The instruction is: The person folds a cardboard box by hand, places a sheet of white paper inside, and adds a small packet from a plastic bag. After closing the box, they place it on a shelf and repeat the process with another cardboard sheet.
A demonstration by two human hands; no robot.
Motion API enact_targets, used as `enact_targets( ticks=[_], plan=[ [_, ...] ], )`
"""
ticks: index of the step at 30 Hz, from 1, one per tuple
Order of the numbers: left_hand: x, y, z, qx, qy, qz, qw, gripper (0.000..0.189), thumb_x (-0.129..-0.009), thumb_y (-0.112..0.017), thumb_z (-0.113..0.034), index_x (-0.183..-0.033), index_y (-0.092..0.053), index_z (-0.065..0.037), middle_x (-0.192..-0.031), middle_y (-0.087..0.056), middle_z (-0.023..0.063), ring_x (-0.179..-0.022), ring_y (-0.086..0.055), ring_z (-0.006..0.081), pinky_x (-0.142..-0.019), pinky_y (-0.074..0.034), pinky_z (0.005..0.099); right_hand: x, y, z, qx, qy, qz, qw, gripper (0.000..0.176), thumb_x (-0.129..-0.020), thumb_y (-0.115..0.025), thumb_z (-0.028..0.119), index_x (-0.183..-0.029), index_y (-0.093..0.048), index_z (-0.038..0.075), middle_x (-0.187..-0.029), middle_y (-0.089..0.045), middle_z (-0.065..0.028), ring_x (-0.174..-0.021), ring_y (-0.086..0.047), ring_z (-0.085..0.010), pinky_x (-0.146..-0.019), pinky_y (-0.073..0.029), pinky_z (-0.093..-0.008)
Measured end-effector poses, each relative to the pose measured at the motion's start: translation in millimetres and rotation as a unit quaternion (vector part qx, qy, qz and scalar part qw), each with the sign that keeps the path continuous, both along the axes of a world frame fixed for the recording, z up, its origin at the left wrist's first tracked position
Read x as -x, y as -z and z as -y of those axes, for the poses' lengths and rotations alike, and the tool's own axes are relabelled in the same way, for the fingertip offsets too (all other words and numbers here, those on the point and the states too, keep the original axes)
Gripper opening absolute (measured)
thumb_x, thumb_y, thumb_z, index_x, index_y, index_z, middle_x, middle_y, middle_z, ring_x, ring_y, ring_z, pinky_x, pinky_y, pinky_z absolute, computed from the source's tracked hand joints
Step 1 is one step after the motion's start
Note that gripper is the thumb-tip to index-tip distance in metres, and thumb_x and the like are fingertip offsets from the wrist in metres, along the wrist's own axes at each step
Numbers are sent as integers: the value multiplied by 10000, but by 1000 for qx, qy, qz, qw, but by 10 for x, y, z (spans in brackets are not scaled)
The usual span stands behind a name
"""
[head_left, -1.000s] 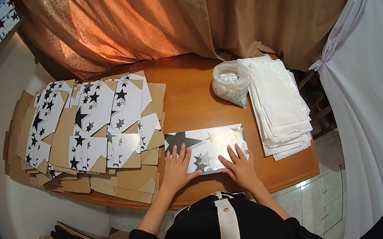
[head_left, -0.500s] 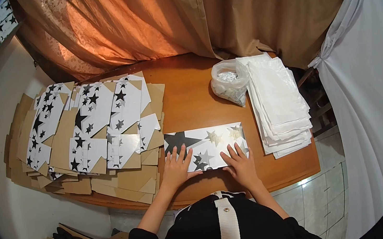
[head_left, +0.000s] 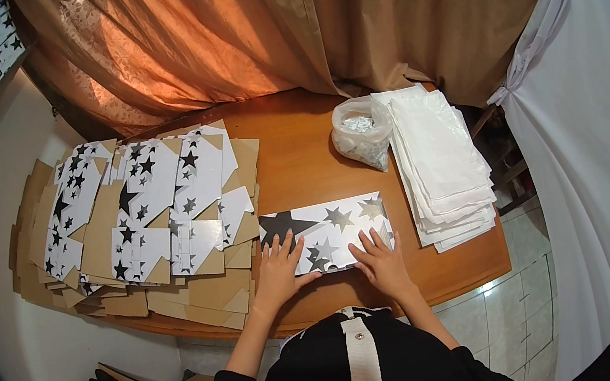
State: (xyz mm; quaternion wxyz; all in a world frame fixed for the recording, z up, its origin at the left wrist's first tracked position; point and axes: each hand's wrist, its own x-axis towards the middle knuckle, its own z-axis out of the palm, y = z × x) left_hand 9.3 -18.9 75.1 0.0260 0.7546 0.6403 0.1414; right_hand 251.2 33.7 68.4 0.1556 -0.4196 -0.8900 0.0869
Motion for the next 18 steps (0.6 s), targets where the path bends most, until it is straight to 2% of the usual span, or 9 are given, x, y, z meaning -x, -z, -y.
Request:
enact_targets(
  ticks=[2, 4, 8, 10, 15, 16, 18],
  plan=[
    [-34, -43, 30, 13, -6, 8, 1000, 830, -674, -605, -606, -1294, -412, -89, -1348, -351, 194, -1218, -339, 413, -971, -272, 560, 11, -60, 38, 19, 3, -5, 1000, 470, -773, -624, 267, -1223, -495, 216, -1316, -424, -92, -1253, -348, -272, -969, -159, -640],
    [-85, -110, 60, 67, -16, 8, 998, 841, -669, -642, -554, -1326, -366, -108, -1397, -274, 177, -1278, -243, 396, -995, -184, 599, 50, -68, 70, 40, 4, -12, 999, 502, -768, -629, 262, -1242, -473, 203, -1344, -386, -111, -1264, -330, -279, -971, -143, -649],
    [-191, -56, 51, 66, 27, 24, 997, 866, -630, -682, -520, -1332, -358, -131, -1409, -254, 161, -1295, -226, 365, -1002, -119, 619, 134, -4, 146, 58, 5, -3, 998, 600, -732, -659, 251, -1282, -424, 200, -1378, -321, -144, -1289, -284, -286, -981, -131, -636],
    [-249, 6, 39, 52, 18, 6, 998, 860, -635, -673, -527, -1331, -361, -130, -1410, -262, 152, -1294, -231, 361, -1001, -142, 606, 160, 38, 172, 54, 11, 5, 998, 623, -721, -667, 247, -1289, -415, 203, -1382, -311, -151, -1295, -271, -286, -982, -135, -629],
    [-246, 238, 13, -13, 10, -39, 999, 802, -659, -644, -539, -1312, -397, -145, -1390, -326, 107, -1280, -280, 335, -1001, -199, 566, 178, 267, 177, -23, 20, -16, 999, 652, -708, -676, 303, -1297, -409, 223, -1377, -346, -84, -1275, -304, -256, -992, -109, -567],
    [-262, 211, 14, -23, 4, -21, 1000, 767, -670, -635, -539, -1296, -423, -149, -1375, -354, 97, -1268, -304, 331, -996, -217, 556, 192, 277, 170, -28, 29, -28, 999, 599, -729, -650, 362, -1275, -445, 227, -1362, -375, -56, -1260, -323, -243, -998, -84, -546],
    [-267, 204, 2, -35, -4, -5, 999, 733, -681, -626, -539, -1279, -450, -154, -1359, -383, 87, -1256, -329, 327, -992, -235, 547, 214, 277, 153, -35, 34, -40, 998, 555, -744, -633, 378, -1253, -472, 223, -1345, -398, -51, -1254, -332, -240, -995, -97, -540]
  ],
)
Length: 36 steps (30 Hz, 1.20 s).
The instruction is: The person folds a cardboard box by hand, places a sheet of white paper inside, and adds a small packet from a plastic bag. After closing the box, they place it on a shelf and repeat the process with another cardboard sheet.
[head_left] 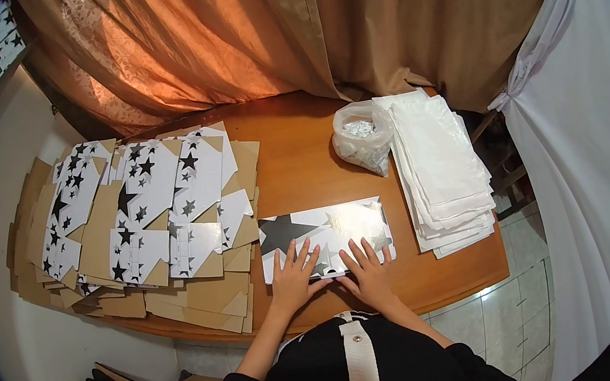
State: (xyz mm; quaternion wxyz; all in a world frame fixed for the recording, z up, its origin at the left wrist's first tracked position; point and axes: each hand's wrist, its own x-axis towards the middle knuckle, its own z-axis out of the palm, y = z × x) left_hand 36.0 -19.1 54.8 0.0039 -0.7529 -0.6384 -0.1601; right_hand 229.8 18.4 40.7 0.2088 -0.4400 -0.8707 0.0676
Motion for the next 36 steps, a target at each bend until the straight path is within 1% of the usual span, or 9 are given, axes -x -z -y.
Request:
enact_targets(
  ticks=[12, 17, 20, 23, 25, 29, 32, 34, 36],
  plan=[
    [162, 156, -296, -78, 49, -20, 996, 694, -662, -600, -577, -1242, -486, -216, -1304, -452, 26, -1209, -402, 274, -959, -321, 503, 95, -15, 40, -16, 46, -5, 999, 459, -778, -609, 306, -1214, -516, 196, -1289, -465, -30, -1225, -368, -243, -968, -153, -529],
    [304, 126, -591, -56, 26, -61, 996, 658, -734, -589, -472, -1305, -408, -199, -1386, -342, 46, -1302, -244, 293, -966, -105, 656, 73, -261, 33, -23, 37, 66, 997, 459, -772, -602, 284, -1207, -515, 167, -1273, -477, -54, -1219, -377, -242, -947, -163, -561],
    [178, 53, -557, -83, -217, 147, 961, 579, -850, -526, -308, -1341, -328, -74, -1416, -268, 134, -1311, -195, 356, -982, -92, 637, -72, -446, -164, 218, -21, -121, 968, 394, -783, -583, 270, -1139, -547, 105, -1183, -540, -125, -1136, -475, -257, -967, -209, -512],
    [12, 250, -324, -25, -221, 334, 916, 631, -863, -513, -359, -1341, -290, -13, -1416, -239, 182, -1314, -167, 377, -1030, -120, 548, -289, -388, -409, 35, 86, -176, 980, 404, -764, -604, 228, -1129, -545, 65, -1157, -545, -162, -1099, -494, -304, -950, -304, -434],
    [-179, 457, -151, 76, -180, 379, 905, 697, -858, -517, -395, -1334, -256, 42, -1413, -198, 237, -1316, -146, 388, -1056, -147, 460, -462, -113, -629, 45, 101, -241, 964, 447, -730, -637, 180, -1133, -526, 22, -1136, -544, -186, -1070, -507, -317, -899, -386, -366],
    [-634, 572, 49, 103, -10, 499, 860, 913, -784, -611, -444, -1360, -122, 68, -1410, -91, 305, -1325, -111, 387, -1073, -153, 384, -575, 308, -800, 245, 45, -420, 873, 485, -728, -664, 90, -1163, -492, -38, -1103, -563, -122, -992, -536, -198, -866, -417, -301],
    [-705, 494, 291, 120, 12, 445, 887, 1096, -720, -668, -483, -1353, 21, 88, -1406, 13, 325, -1329, -71, 384, -1073, -159, 364, -625, 286, -824, 328, 11, -435, 838, 437, -751, -629, 28, -1161, -494, -40, -1074, -567, -106, -965, -543, -176, -835, -434, -287],
    [-570, 303, 429, 95, 26, 419, 903, 1151, -709, -681, -477, -1346, 105, 73, -1403, 85, 320, -1329, -38, 395, -1072, -166, 378, -433, -18, -612, 474, -35, -553, 684, 477, -778, -622, 26, -1217, -441, -15, -1116, -537, -94, -975, -546, -173, -846, -441, -282],
    [-502, 303, 516, 41, -11, 375, 926, 1091, -716, -681, -411, -1365, 69, 44, -1420, 71, 287, -1331, -23, 398, -1073, -168, 401, -280, -32, -499, 484, -62, -581, 651, 508, -777, -632, 40, -1235, -416, -8, -1123, -528, -85, -982, -538, -165, -830, -445, -269]
  ],
)
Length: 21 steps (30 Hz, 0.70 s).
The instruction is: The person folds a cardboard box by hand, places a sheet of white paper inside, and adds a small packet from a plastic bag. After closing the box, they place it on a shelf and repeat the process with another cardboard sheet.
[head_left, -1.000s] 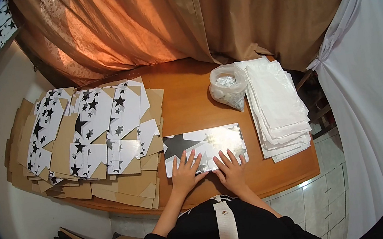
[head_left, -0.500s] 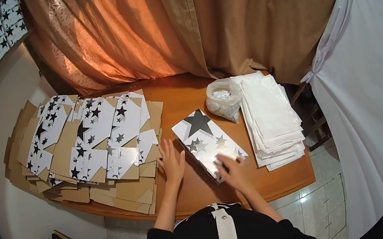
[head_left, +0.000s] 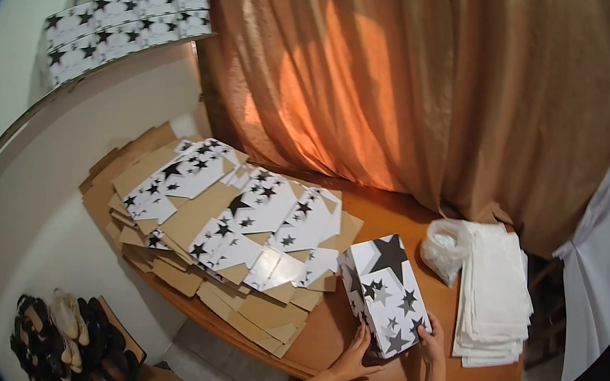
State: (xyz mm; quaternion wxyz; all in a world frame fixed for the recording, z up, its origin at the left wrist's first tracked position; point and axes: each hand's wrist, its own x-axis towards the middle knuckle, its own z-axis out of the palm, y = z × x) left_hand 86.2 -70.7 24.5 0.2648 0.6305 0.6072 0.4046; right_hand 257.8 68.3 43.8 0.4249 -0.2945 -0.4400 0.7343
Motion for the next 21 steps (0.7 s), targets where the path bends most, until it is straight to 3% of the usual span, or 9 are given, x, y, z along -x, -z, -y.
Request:
enact_targets(
  ticks=[2, 4, 7, 8, 9, 11, 15, 18, 21],
  plan=[
    [150, -71, -4, -25, -49, -33, 998, 1041, -725, -684, -333, -1375, 44, 32, -1429, 52, 272, -1333, -22, 398, -1073, -170, 408, 241, -8, 25, 12, -14, -49, 999, 541, -777, -643, 55, -1252, -391, -1, -1130, -519, -77, -989, -530, -157, -814, -448, -255],
    [383, -142, 8, -106, -135, -95, 981, 916, -691, -631, -132, -1386, -53, 13, -1444, -30, 233, -1335, -77, 383, -1075, -184, 396, 542, -15, 41, -27, -19, -101, 994, 584, -781, -641, 65, -1284, -346, 31, -1172, -484, -58, -1025, -502, -141, -796, -451, -237],
    [806, -493, 141, -133, -199, -87, 967, 871, -627, -568, -29, -1380, -133, 9, -1440, -114, 212, -1332, -131, 360, -1071, -210, 381, 1090, -167, 49, -35, -77, -138, 987, 604, -786, -636, 75, -1304, -324, 65, -1206, -455, -46, -1046, -488, -138, -811, -444, -233],
    [979, -587, 204, -130, -212, -92, 964, 871, -627, -568, -29, -1380, -133, 9, -1440, -114, 212, -1332, -131, 360, -1071, -210, 381, 1289, -326, 77, -43, -95, -149, 983, 621, -780, -633, 69, -1312, -312, 86, -1228, -431, -46, -1096, -456, -156, -891, -406, -273],
    [1167, -684, 274, -159, -229, -110, 954, 874, -628, -575, -35, -1383, -136, 6, -1440, -122, 209, -1331, -136, 355, -1063, -227, 380, 1514, -496, 103, -40, -108, -153, 982, 621, -780, -633, 69, -1312, -312, 86, -1228, -431, -46, -1096, -456, -156, -891, -406, -273],
    [1605, -939, 381, -222, -255, -151, 929, 879, -631, -587, -48, -1387, -142, -2, -1439, -138, 204, -1330, -147, 346, -1049, -262, 378, 1989, -815, 117, -84, -169, -215, 958, 669, -747, -652, 72, -1310, -294, 30, -1278, -380, -78, -1192, -370, -203, -991, -312, -347],
    [2574, -1813, 764, -332, -264, -236, 874, 881, -643, -615, -82, -1386, -149, 5, -1430, -138, 233, -1324, -151, 363, -1037, -278, 379, 3056, -1760, 292, -222, -261, -247, 907, 805, -677, -686, 78, -1341, -231, 42, -1316, -323, -86, -1221, -335, -210, -998, -310, -337],
    [3264, -2541, 1105, -353, -280, -228, 863, 926, -610, -656, 30, -1385, -149, 7, -1426, -133, 245, -1322, -156, 367, -1062, -222, 364, 3875, -2519, 529, -316, -276, -256, 871, 901, -625, -734, 129, -1349, -204, 45, -1322, -305, -89, -1225, -324, -209, -992, -322, -342],
    [3828, -3337, 1485, -425, -300, -337, 785, 1017, -566, -674, 53, -1402, -101, -32, -1435, -122, 228, -1329, -131, 358, -1067, -208, 367, 4577, -3239, 900, -365, -273, -335, 825, 919, -625, -755, 145, -1350, -200, 48, -1322, -313, -92, -1219, -331, -198, -972, -346, -337]
  ],
)
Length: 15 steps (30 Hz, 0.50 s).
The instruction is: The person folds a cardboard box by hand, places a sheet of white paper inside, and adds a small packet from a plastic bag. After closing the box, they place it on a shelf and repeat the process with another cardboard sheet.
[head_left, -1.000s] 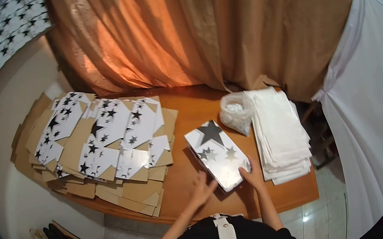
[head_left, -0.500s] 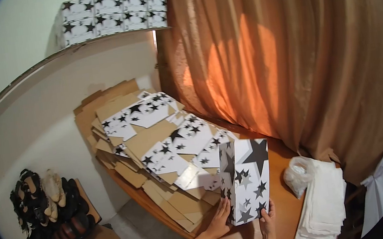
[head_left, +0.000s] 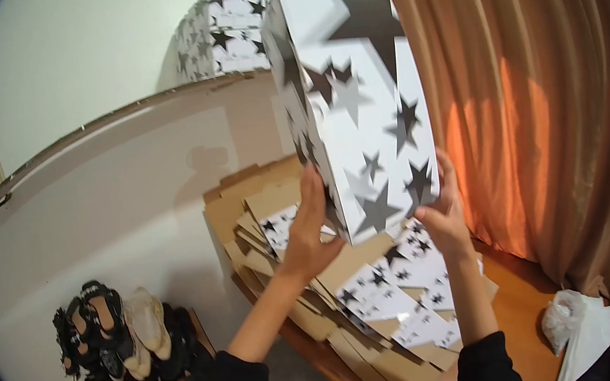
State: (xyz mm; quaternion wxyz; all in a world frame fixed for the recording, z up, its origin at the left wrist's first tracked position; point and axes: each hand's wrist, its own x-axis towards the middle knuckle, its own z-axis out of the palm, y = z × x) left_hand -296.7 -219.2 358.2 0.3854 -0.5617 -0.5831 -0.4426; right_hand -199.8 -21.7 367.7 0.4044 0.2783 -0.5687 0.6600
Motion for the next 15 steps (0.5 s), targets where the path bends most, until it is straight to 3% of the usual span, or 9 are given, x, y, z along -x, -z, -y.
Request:
enact_targets(
  ticks=[3, 5, 7, 11, 12, 14, 15],
  plan=[
    [534, -801, 369, -6, -11, -38, 999, 994, -613, -650, 6, -1408, -55, -49, -1451, -70, 207, -1331, -134, 354, -1063, -216, 362, 599, -779, 330, -43, -25, -87, 995, 831, -681, -710, 72, -1350, -216, 60, -1334, -307, -101, -1185, -379, -197, -948, -371, -315],
    [819, -1353, 529, -38, -41, -82, 995, 972, -619, -660, -6, -1402, -85, -37, -1447, -112, 199, -1323, -168, 353, -1051, -246, 357, 1001, -1216, 497, -51, -34, -135, 989, 744, -732, -673, 53, -1339, -243, 54, -1314, -333, -111, -1132, -431, -197, -924, -388, -299],
    [1162, -1837, 647, -41, -93, -110, 989, 977, -651, -700, 29, -1404, -82, -49, -1429, -224, 147, -1283, -298, 249, -965, -381, 363, 1392, -1616, 605, -45, -14, -161, 986, 662, -773, -647, 66, -1317, -272, 20, -1239, -401, -132, -1060, -479, -192, -889, -405, -287],
    [1698, -2567, 807, -44, -94, -188, 977, 962, -659, -731, -18, -1401, -120, -53, -1393, -300, 153, -1241, -367, 235, -937, -405, 380, 1907, -2330, 758, -29, -13, -172, 985, 606, -790, -635, 82, -1278, -298, -41, -1116, -473, -165, -990, -508, -186, -852, -415, -282],
    [1816, -2692, 843, -53, -129, -201, 970, 913, -692, -711, -104, -1399, -135, -57, -1380, -324, 153, -1214, -403, 248, -925, -411, 401, 2038, -2495, 753, -23, -4, -177, 984, 621, -767, -653, 65, -1263, -302, -62, -1116, -464, -192, -984, -511, -168, -830, -408, -229],
    [1907, -2849, 831, -62, -161, -215, 961, 872, -725, -690, -189, -1397, -151, -61, -1368, -347, 153, -1187, -439, 261, -913, -417, 422, 2202, -2720, 823, -45, 71, -243, 966, 580, -812, -609, 180, -1275, -316, -13, -1152, -468, -176, -1053, -489, -207, -878, -394, -343],
    [1885, -2912, 815, -93, -120, -201, 968, 816, -715, -698, -205, -1342, -228, 20, -1292, -403, 208, -1177, -436, 305, -946, -384, 419, 2225, -2834, 888, -18, 84, -233, 969, 544, -782, -610, 144, -1244, -364, -5, -1179, -456, -200, -1082, -475, -243, -891, -398, -352]
  ],
)
